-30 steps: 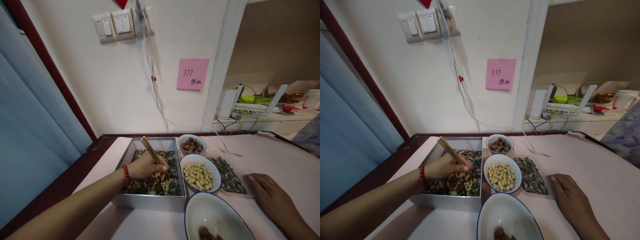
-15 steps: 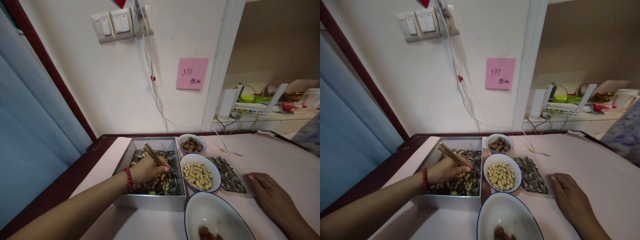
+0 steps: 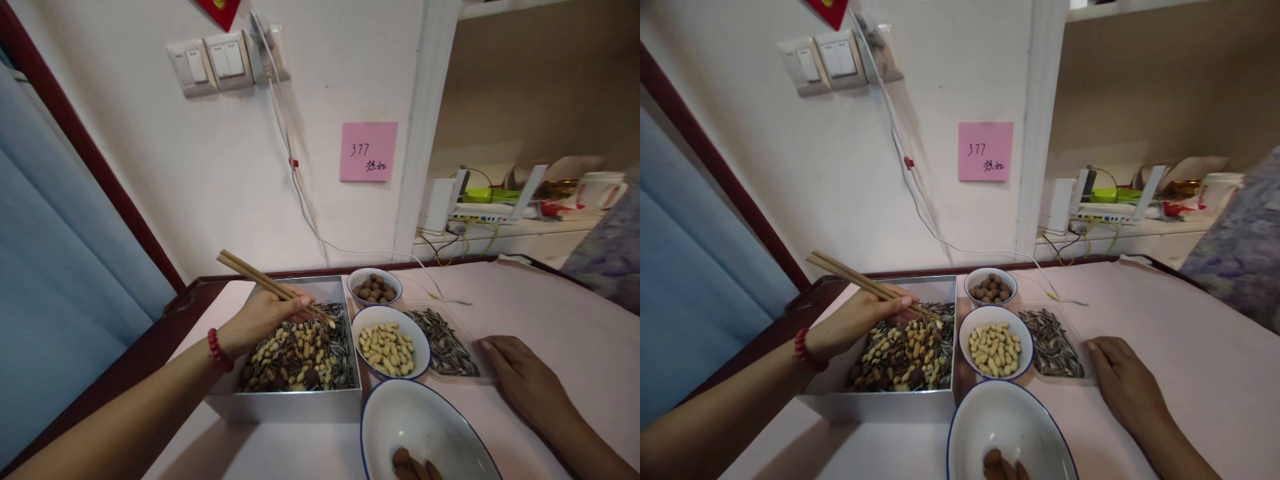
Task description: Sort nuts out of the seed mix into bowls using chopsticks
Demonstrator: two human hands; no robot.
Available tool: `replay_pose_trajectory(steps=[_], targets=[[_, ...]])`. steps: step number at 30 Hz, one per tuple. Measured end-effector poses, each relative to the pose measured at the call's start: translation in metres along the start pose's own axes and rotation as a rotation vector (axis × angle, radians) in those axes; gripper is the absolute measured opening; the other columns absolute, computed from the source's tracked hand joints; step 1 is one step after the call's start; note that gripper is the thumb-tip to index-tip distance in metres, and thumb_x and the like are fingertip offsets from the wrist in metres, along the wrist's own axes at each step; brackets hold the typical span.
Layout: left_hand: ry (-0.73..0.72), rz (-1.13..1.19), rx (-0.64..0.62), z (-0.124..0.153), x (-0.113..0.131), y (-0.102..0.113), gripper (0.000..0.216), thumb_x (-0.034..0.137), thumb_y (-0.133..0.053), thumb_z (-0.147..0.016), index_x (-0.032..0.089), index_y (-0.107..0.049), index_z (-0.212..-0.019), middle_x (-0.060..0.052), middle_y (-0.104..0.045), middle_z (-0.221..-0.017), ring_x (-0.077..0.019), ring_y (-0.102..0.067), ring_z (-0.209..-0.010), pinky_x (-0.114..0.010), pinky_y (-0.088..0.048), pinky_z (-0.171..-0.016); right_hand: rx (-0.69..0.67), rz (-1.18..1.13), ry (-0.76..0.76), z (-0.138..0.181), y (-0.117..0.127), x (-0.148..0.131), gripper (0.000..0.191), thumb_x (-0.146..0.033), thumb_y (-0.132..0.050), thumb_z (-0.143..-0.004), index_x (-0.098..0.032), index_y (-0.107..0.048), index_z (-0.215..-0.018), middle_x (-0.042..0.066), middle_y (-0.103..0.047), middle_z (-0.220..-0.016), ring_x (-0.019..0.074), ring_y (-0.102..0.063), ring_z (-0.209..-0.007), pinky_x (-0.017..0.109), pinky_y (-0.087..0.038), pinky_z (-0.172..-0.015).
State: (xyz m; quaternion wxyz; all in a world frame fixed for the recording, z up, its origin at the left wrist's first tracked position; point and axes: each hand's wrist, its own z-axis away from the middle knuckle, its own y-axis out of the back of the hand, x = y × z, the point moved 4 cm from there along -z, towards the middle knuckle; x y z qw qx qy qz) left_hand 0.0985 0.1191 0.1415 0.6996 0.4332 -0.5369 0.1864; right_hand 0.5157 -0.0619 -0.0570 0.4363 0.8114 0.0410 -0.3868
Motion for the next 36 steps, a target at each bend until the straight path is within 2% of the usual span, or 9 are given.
replay_pose_trajectory(steps=[5, 8, 11, 14, 18, 22, 25, 29, 36], targets=[[-0.1, 0.154, 0.015, -0.014, 0.039, -0.026, 0.031, 0.043, -0.083, -0.084, 0.016, -0.077, -0.098, -0.008, -0.082, -0.099, -0.0242, -0.078, -0.095, -0.038, -0.063, -0.09, 0.01, -0.008, 0.017, 0.001, 0.002, -0.004, 0.054, -0.067, -0.042, -0.089, -0.022, -0.072, -0.087, 0.01, -0.071, -0.105, 0.0301, -0.067, -0.102, 0.046, -0.055, -0.095], [-0.106, 0.156, -0.011, -0.027, 0.044, -0.051, 0.017, 0.033, -0.078, -0.089, 0.017, -0.077, -0.095, -0.007, -0.082, -0.093, -0.0227, -0.078, -0.091, -0.036, -0.063, -0.086, 0.017, -0.008, 0.017, 0.001, 0.003, -0.009, 0.055, -0.067, -0.04, -0.088, -0.022, -0.073, -0.086, 0.011, -0.072, -0.104, 0.0307, -0.067, -0.102, 0.046, -0.055, -0.095], [-0.098, 0.15, -0.026, -0.032, 0.041, -0.062, 0.012, 0.028, -0.077, -0.089, 0.017, -0.077, -0.093, -0.006, -0.081, -0.091, -0.0227, -0.078, -0.089, -0.035, -0.063, -0.083, 0.011, -0.011, 0.013, 0.002, 0.004, -0.012, 0.058, -0.069, -0.039, -0.088, -0.023, -0.074, -0.086, 0.011, -0.072, -0.104, 0.0304, -0.068, -0.102, 0.047, -0.055, -0.095], [-0.094, 0.141, -0.009, -0.027, 0.036, -0.055, 0.015, 0.032, -0.076, -0.09, 0.018, -0.076, -0.097, -0.006, -0.082, -0.095, -0.0225, -0.078, -0.092, -0.035, -0.063, -0.086, 0.001, -0.016, 0.008, 0.001, 0.004, -0.013, 0.059, -0.07, -0.039, -0.088, -0.022, -0.074, -0.086, 0.01, -0.072, -0.105, 0.0301, -0.068, -0.102, 0.047, -0.055, -0.097], [-0.076, 0.112, 0.02, -0.014, 0.024, -0.027, 0.029, 0.044, -0.078, -0.089, 0.018, -0.074, -0.102, -0.007, -0.081, -0.099, -0.0232, -0.078, -0.096, -0.037, -0.062, -0.091, -0.007, -0.014, -0.003, 0.001, 0.003, -0.01, 0.056, -0.068, -0.041, -0.087, -0.022, -0.073, -0.086, 0.011, -0.072, -0.105, 0.0305, -0.067, -0.102, 0.047, -0.054, -0.098], [-0.041, 0.044, -0.048, -0.005, 0.002, -0.011, 0.039, 0.053, -0.08, -0.085, 0.018, -0.076, -0.101, -0.009, -0.082, -0.1, -0.0259, -0.078, -0.097, -0.039, -0.062, -0.09, -0.012, -0.012, -0.02, 0.0, 0.003, -0.007, 0.056, -0.068, -0.041, -0.087, -0.023, -0.074, -0.087, 0.01, -0.072, -0.106, 0.0309, -0.066, -0.103, 0.047, -0.054, -0.099], [-0.031, -0.023, -0.167, 0.0, -0.012, -0.013, 0.039, 0.053, -0.079, -0.084, 0.018, -0.079, -0.099, -0.01, -0.082, -0.097, -0.0264, -0.077, -0.092, -0.038, -0.063, -0.085, -0.005, -0.005, -0.035, 0.001, 0.002, -0.006, 0.058, -0.07, -0.04, -0.085, -0.023, -0.074, -0.088, 0.01, -0.072, -0.108, 0.0318, -0.066, -0.106, 0.049, -0.053, -0.1], [-0.082, -0.16, -0.305, 0.002, -0.02, -0.023, 0.026, 0.043, -0.076, -0.087, 0.019, -0.082, -0.098, -0.007, -0.081, -0.094, -0.0242, -0.075, -0.091, -0.033, -0.059, -0.082, -0.006, 0.006, -0.049, 0.001, 0.002, -0.004, 0.059, -0.071, -0.04, -0.081, -0.023, -0.074, -0.086, 0.01, -0.072, -0.107, 0.0326, -0.067, -0.106, 0.052, -0.053, -0.101], [-0.213, -0.375, -0.398, -0.004, -0.027, -0.034, 0.017, 0.03, -0.072, -0.091, 0.021, -0.084, -0.1, -0.006, -0.08, -0.101, -0.0221, -0.072, -0.096, -0.031, -0.054, -0.089, -0.014, 0.011, -0.048, -0.001, 0.004, -0.001, 0.059, -0.073, -0.041, -0.079, -0.023, -0.073, -0.086, 0.011, -0.072, -0.107, 0.0336, -0.066, -0.108, 0.053, -0.052, -0.105]])
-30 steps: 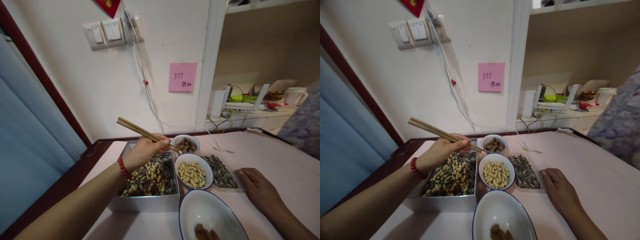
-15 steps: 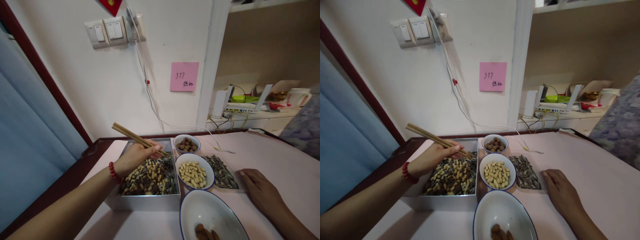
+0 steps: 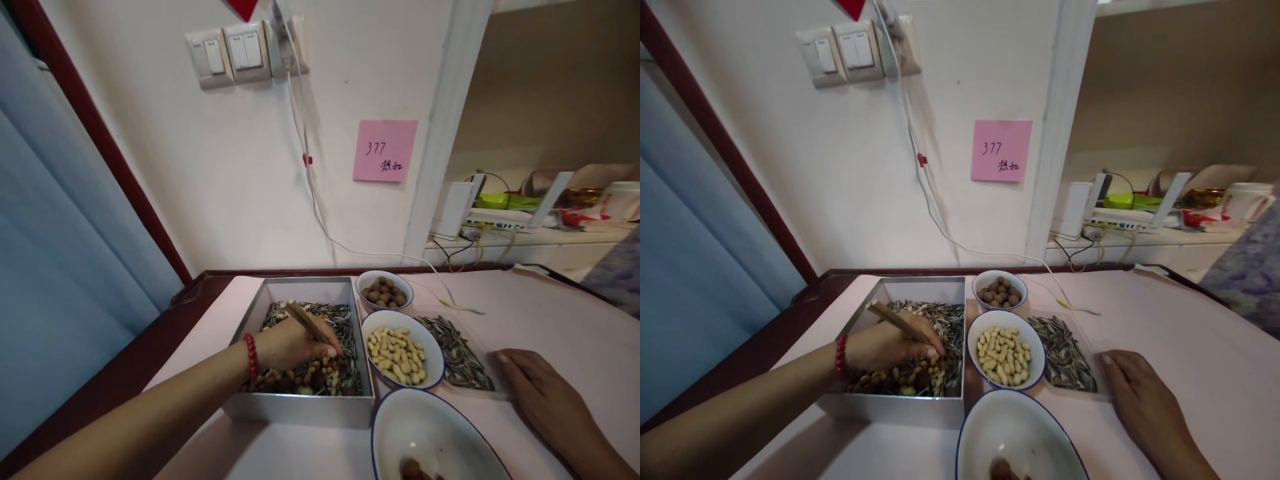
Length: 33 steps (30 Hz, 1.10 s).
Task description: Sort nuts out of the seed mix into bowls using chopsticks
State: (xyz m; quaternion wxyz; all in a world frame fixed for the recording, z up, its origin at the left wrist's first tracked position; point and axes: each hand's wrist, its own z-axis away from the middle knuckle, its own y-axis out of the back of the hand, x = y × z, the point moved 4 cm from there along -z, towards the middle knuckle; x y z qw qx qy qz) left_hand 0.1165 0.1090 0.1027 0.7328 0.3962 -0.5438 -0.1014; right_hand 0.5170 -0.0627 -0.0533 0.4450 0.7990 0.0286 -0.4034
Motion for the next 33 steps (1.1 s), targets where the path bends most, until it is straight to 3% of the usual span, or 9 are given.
replay_pose_trajectory(steps=[14, 19, 33], targets=[[-0.166, 0.012, -0.09, 0.001, 0.007, 0.008, 0.021, 0.032, -0.068, -0.097, 0.02, -0.083, -0.104, -0.008, -0.08, -0.104, -0.0219, -0.073, -0.096, -0.032, -0.056, -0.088, 0.005, -0.01, 0.013, 0.002, -0.001, 0.002, 0.057, -0.071, -0.042, -0.083, -0.024, -0.072, -0.086, 0.01, -0.072, -0.108, 0.0331, -0.066, -0.107, 0.053, -0.052, -0.104], [-0.236, 0.026, -0.187, 0.0, 0.009, 0.0, 0.02, 0.027, -0.066, -0.098, 0.018, -0.084, -0.099, -0.01, -0.081, -0.1, -0.0213, -0.075, -0.093, -0.03, -0.057, -0.085, 0.008, -0.008, 0.016, 0.003, 0.001, -0.001, 0.058, -0.072, -0.04, -0.083, -0.024, -0.073, -0.086, 0.01, -0.072, -0.107, 0.0329, -0.067, -0.106, 0.054, -0.052, -0.103], [-0.326, 0.015, -0.246, -0.003, 0.003, -0.005, 0.016, 0.027, -0.07, -0.097, 0.021, -0.085, -0.101, -0.011, -0.081, -0.108, -0.0221, -0.075, -0.098, -0.028, -0.056, -0.091, 0.027, 0.003, 0.046, 0.003, -0.001, 0.002, 0.055, -0.07, -0.041, -0.086, -0.024, -0.072, -0.087, 0.009, -0.072, -0.106, 0.0315, -0.067, -0.104, 0.049, -0.055, -0.099]])
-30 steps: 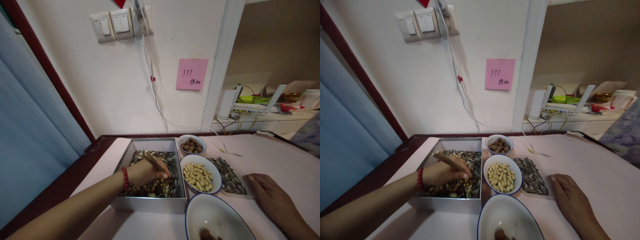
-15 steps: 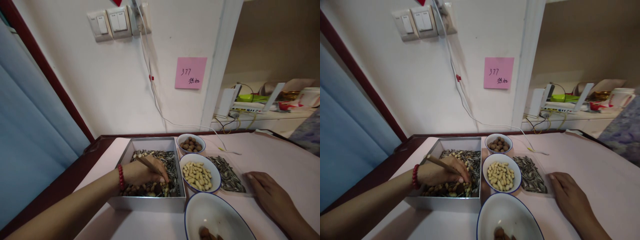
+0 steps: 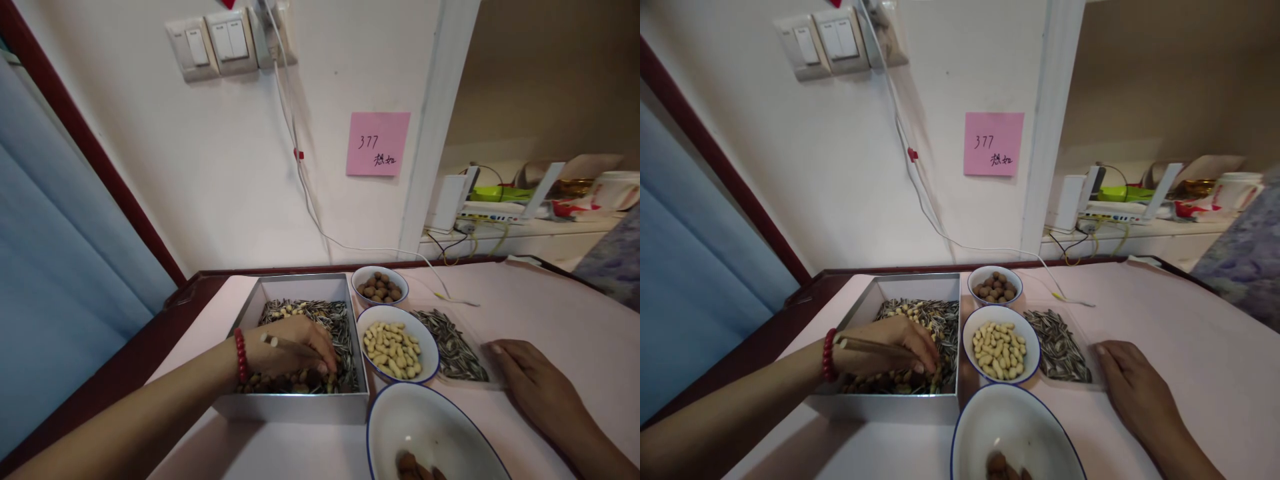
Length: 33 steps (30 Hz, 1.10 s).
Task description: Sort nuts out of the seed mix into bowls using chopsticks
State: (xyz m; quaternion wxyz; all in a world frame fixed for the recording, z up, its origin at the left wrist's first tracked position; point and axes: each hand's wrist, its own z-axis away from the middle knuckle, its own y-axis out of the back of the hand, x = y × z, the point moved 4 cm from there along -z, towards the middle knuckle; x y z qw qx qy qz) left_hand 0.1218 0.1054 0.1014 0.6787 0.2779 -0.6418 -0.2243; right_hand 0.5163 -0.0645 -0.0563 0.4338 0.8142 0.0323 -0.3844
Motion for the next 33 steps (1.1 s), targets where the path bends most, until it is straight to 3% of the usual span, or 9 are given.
replay_pose_trajectory(steps=[8, 22, 28, 33], targets=[[-0.009, -0.052, 0.104, 0.004, -0.003, 0.002, 0.019, 0.028, -0.068, -0.099, 0.021, -0.085, -0.105, -0.013, -0.08, -0.113, -0.0221, -0.075, -0.103, -0.029, -0.056, -0.093, -0.003, 0.004, 0.013, 0.0, 0.001, 0.001, 0.055, -0.068, -0.042, -0.088, -0.023, -0.073, -0.087, 0.01, -0.072, -0.106, 0.0312, -0.068, -0.103, 0.049, -0.056, -0.097], [0.051, 0.008, 0.108, 0.003, 0.0, 0.0, 0.02, 0.03, -0.068, -0.099, 0.023, -0.084, -0.11, -0.009, -0.081, -0.112, -0.0212, -0.074, -0.102, -0.031, -0.057, -0.093, -0.005, 0.0, -0.016, 0.001, 0.003, -0.006, 0.054, -0.067, -0.043, -0.086, -0.023, -0.073, -0.087, 0.01, -0.072, -0.106, 0.0318, -0.067, -0.103, 0.051, -0.054, -0.098], [0.027, 0.03, 0.109, 0.006, -0.006, 0.001, 0.028, 0.04, -0.065, -0.101, 0.022, -0.085, -0.107, -0.013, -0.079, -0.114, -0.023, -0.074, -0.103, -0.031, -0.056, -0.092, -0.008, 0.002, -0.003, 0.001, 0.003, -0.005, 0.055, -0.067, -0.041, -0.087, -0.023, -0.073, -0.088, 0.01, -0.072, -0.106, 0.0317, -0.066, -0.104, 0.049, -0.054, -0.099], [0.052, 0.053, 0.08, 0.009, -0.014, -0.002, 0.03, 0.049, -0.068, -0.099, 0.026, -0.086, -0.106, -0.01, -0.078, -0.118, -0.0221, -0.074, -0.102, -0.029, -0.055, -0.09, -0.006, 0.007, 0.0, 0.001, 0.003, -0.006, 0.057, -0.069, -0.04, -0.086, -0.023, -0.073, -0.087, 0.01, -0.072, -0.104, 0.0323, -0.067, -0.103, 0.05, -0.055, -0.098]])
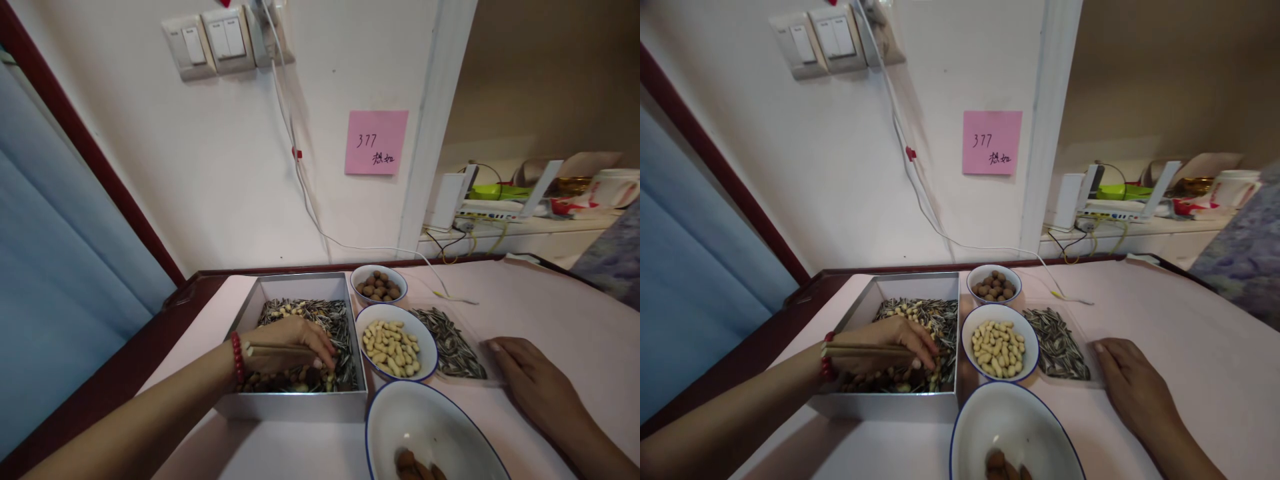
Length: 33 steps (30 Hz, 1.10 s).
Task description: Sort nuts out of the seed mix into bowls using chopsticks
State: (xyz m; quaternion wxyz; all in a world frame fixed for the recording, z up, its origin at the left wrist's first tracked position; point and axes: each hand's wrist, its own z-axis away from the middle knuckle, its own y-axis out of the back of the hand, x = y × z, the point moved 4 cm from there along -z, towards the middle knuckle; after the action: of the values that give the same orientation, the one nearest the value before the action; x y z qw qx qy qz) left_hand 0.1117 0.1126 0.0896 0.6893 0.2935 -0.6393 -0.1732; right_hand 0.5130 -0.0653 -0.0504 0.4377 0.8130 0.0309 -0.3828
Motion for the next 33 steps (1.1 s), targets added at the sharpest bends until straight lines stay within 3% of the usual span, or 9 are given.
replay_pose_trajectory(steps=[8, 13, 22, 28, 33], targets=[[0.066, 0.041, 0.007, 0.002, -0.012, -0.007, 0.03, 0.055, -0.073, -0.094, 0.031, -0.086, -0.106, -0.006, -0.078, -0.12, -0.0198, -0.075, -0.093, -0.026, -0.057, -0.08, 0.008, 0.004, 0.01, 0.0, 0.0, 0.002, 0.055, -0.067, -0.041, -0.087, -0.023, -0.073, -0.086, 0.01, -0.073, -0.105, 0.0313, -0.067, -0.102, 0.049, -0.055, -0.098], [0.055, 0.022, -0.015, -0.001, -0.014, -0.009, 0.021, 0.047, -0.074, -0.095, 0.031, -0.086, -0.102, -0.005, -0.079, -0.12, -0.0207, -0.074, -0.101, -0.029, -0.056, -0.091, 0.009, 0.009, 0.014, -0.001, -0.002, 0.004, 0.054, -0.067, -0.042, -0.089, -0.023, -0.073, -0.087, 0.01, -0.073, -0.107, 0.0306, -0.068, -0.102, 0.049, -0.056, -0.098], [0.061, -0.007, 0.023, -0.003, 0.002, -0.005, 0.019, 0.03, -0.068, -0.099, 0.024, -0.084, -0.109, -0.009, -0.08, -0.116, -0.0234, -0.075, -0.107, -0.035, -0.056, -0.096, -0.002, 0.01, 0.022, 0.0, -0.002, 0.007, 0.055, -0.067, -0.041, -0.09, -0.022, -0.073, -0.089, 0.011, -0.071, -0.107, 0.032, -0.067, -0.103, 0.051, -0.055, -0.098], [0.002, 0.02, 0.064, 0.0, 0.013, 0.004, 0.024, 0.038, -0.066, -0.101, 0.022, -0.083, -0.11, -0.011, -0.08, -0.115, -0.0242, -0.074, -0.11, -0.036, -0.056, -0.1, -0.003, 0.009, 0.018, 0.0, -0.002, 0.006, 0.056, -0.068, -0.04, -0.089, -0.023, -0.073, -0.089, 0.011, -0.071, -0.108, 0.0324, -0.067, -0.104, 0.053, -0.055, -0.099], [-0.016, 0.007, 0.035, 0.005, 0.012, 0.008, 0.029, 0.043, -0.066, -0.102, 0.022, -0.085, -0.109, -0.013, -0.079, -0.118, -0.0241, -0.075, -0.107, -0.032, -0.057, -0.094, -0.01, 0.005, 0.018, 0.0, -0.002, 0.005, 0.056, -0.068, -0.039, -0.089, -0.022, -0.072, -0.089, 0.011, -0.071, -0.107, 0.0318, -0.066, -0.105, 0.052, -0.054, -0.102]])
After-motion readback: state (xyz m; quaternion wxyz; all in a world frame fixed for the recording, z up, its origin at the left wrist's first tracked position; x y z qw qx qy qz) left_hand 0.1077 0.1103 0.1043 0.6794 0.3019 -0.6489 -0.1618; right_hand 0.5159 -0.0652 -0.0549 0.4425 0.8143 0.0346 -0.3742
